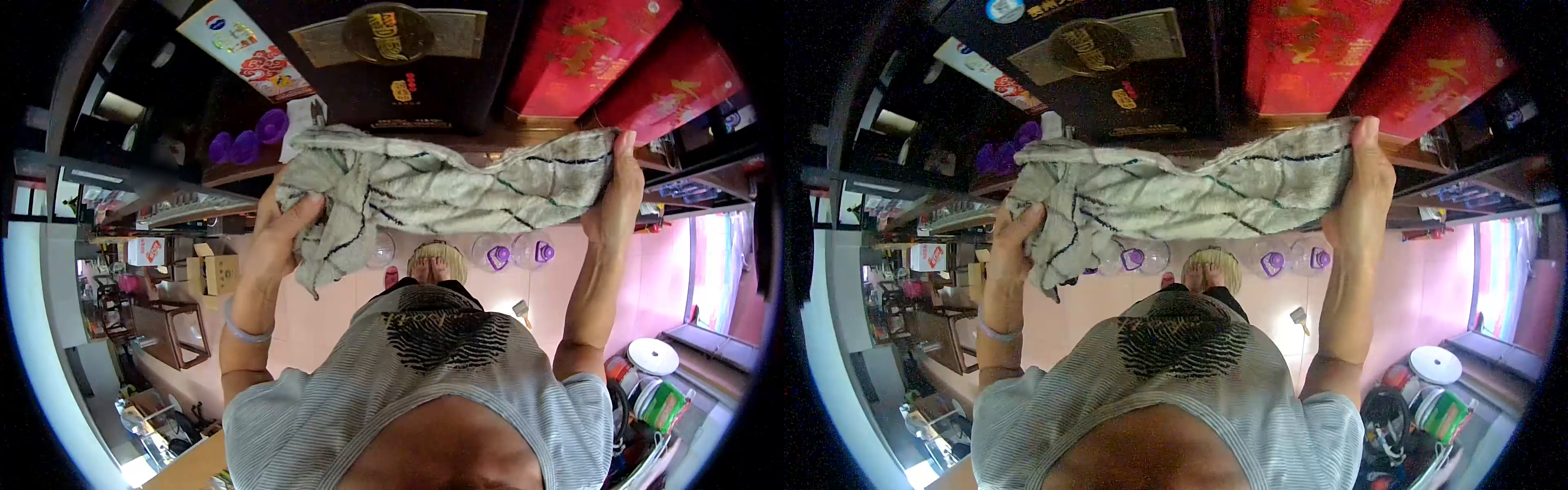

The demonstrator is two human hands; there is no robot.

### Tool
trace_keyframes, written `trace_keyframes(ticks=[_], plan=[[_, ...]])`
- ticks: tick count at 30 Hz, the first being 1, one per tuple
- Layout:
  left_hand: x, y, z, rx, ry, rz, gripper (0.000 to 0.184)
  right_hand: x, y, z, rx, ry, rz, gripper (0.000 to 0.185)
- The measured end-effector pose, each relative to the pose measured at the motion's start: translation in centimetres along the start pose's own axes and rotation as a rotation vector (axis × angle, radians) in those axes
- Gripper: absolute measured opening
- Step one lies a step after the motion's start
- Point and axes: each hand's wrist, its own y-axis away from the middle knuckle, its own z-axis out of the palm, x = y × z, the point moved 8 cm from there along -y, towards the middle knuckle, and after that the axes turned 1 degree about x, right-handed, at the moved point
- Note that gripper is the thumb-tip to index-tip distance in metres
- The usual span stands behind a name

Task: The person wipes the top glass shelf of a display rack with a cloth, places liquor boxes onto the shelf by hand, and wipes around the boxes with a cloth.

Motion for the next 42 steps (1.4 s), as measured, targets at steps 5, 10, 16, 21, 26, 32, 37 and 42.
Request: trace_keyframes(ticks=[5, 10, 16, 21, 26, 32, 37, 42], plan=[[-1.0, -0.7, 2.8, -0.179, 0.127, -0.030, 0.055, 0.2, 0.9, -2.3, -0.030, 0.187, 0.075, 0.032], [-0.7, -1.7, 4.5, -0.334, 0.057, 0.108, 0.057, 2.0, 2.3, -4.7, -0.086, 0.591, 0.081, 0.042], [-3.0, -3.3, 6.0, -0.464, 0.474, -0.302, 0.053, -0.3, 3.8, -16.6, 0.417, -0.217, 0.029, 0.042], [-7.7, -3.5, 8.7, -0.451, 0.469, -0.593, 0.053, -2.5, 6.0, -18.8, 0.410, -0.152, 0.052, 0.044], [-10.6, -4.4, 9.9, -0.535, 0.683, -0.686, 0.054, -4.5, 7.8, -18.6, 0.355, 0.108, 0.030, 0.032], [-8.9, -2.8, 15.3, -0.702, 0.914, -0.785, 0.060, -1.8, 8.2, -17.4, 0.293, 0.002, 0.052, 0.030], [-5.2, 0.6, 22.6, -0.923, 0.950, -0.973, 0.053, 1.9, 7.8, -15.3, 0.148, -0.048, 0.110, 0.040], [-3.6, 0.2, 27.9, -1.004, 0.771, -0.689, 0.044, 9.6, 8.0, -15.3, 0.119, 0.252, 0.195, 0.073]])
